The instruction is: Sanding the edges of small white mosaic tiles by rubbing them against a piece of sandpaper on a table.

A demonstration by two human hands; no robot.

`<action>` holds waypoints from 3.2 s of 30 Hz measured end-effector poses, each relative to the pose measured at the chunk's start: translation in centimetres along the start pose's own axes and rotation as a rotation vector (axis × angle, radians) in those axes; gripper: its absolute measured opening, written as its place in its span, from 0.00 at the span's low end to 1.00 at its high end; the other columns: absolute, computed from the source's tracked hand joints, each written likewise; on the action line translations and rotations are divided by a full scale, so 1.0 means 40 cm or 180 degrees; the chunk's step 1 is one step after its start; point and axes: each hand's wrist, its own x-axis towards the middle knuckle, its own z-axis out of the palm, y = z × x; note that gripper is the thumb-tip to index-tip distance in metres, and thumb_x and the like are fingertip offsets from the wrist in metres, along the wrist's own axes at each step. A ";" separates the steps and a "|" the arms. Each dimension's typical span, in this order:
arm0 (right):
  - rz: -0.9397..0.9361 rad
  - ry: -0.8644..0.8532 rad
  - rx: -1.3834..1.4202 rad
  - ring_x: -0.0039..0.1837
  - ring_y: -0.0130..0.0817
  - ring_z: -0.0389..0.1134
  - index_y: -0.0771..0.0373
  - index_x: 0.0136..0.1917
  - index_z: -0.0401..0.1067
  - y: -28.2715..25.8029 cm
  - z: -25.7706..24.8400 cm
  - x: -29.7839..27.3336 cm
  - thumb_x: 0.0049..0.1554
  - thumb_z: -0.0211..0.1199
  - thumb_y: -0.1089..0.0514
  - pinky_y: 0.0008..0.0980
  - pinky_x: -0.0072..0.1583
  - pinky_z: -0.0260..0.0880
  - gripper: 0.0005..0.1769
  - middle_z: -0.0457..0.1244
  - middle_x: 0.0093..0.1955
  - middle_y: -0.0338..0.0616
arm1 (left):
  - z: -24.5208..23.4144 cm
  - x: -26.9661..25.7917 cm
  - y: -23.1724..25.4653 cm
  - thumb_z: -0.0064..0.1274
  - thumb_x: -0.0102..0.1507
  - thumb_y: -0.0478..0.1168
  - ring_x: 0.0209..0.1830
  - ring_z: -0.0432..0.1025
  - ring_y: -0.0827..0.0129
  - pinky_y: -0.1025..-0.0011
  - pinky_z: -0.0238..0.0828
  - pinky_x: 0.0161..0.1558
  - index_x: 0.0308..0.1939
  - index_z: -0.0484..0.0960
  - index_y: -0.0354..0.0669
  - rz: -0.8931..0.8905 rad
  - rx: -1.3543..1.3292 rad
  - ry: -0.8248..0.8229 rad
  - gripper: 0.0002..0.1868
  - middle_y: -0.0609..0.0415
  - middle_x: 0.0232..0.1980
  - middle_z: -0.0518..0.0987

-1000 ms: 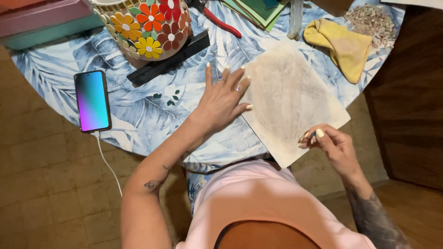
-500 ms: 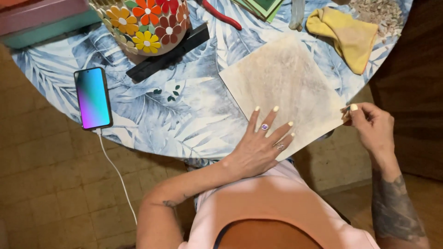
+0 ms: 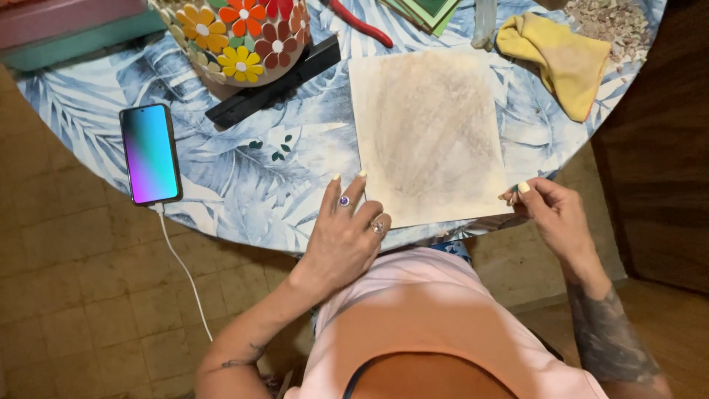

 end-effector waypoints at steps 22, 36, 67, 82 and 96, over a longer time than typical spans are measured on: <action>-0.0152 -0.0058 -0.0596 0.36 0.26 0.60 0.66 0.31 0.65 -0.015 -0.042 0.047 0.56 0.48 0.61 0.23 0.38 0.58 0.14 0.64 0.37 0.46 | 0.061 -0.005 0.037 0.54 0.51 0.32 0.49 0.66 0.51 0.55 0.62 0.47 0.28 0.77 0.39 0.0282 -0.0502 0.0038 0.03 0.53 0.26 0.76; -0.0821 -0.1300 -0.2594 0.28 0.27 0.54 0.60 0.33 0.68 -0.062 -0.119 0.217 0.55 0.45 0.50 0.27 0.35 0.50 0.17 0.59 0.24 0.37 | 0.102 0.123 0.139 0.42 0.54 0.26 0.35 0.60 0.59 0.68 0.58 0.38 0.11 0.71 0.38 0.1722 -0.0837 0.0876 0.16 0.52 0.18 0.65; -0.1197 -0.0605 -0.2346 0.27 0.32 0.44 0.67 0.24 0.53 -0.074 -0.111 0.354 0.51 0.44 0.61 0.33 0.33 0.42 0.16 0.48 0.22 0.44 | 0.283 0.448 -0.346 0.32 0.59 0.45 0.46 0.60 0.49 0.50 0.46 0.44 0.44 0.76 0.56 0.0114 0.2642 -0.1930 0.16 0.59 0.41 0.77; -0.1541 -0.0436 -0.2293 0.28 0.35 0.44 0.68 0.26 0.54 -0.089 -0.057 0.435 0.51 0.44 0.63 0.36 0.34 0.44 0.13 0.48 0.23 0.46 | 0.386 0.486 -0.477 0.50 0.52 0.41 0.22 0.51 0.75 0.70 0.45 0.29 0.15 0.62 0.65 0.0269 0.3489 -0.0700 0.15 0.70 0.18 0.56; -0.2138 -0.1355 -0.0888 0.33 0.32 0.57 0.61 0.40 0.66 -0.148 0.070 0.347 0.54 0.49 0.60 0.33 0.37 0.58 0.06 0.57 0.28 0.45 | 0.074 0.088 0.030 0.58 0.44 0.45 0.45 0.66 0.53 0.61 0.62 0.41 0.40 0.75 0.39 -0.1263 -0.0028 -0.0107 0.23 0.47 0.43 0.72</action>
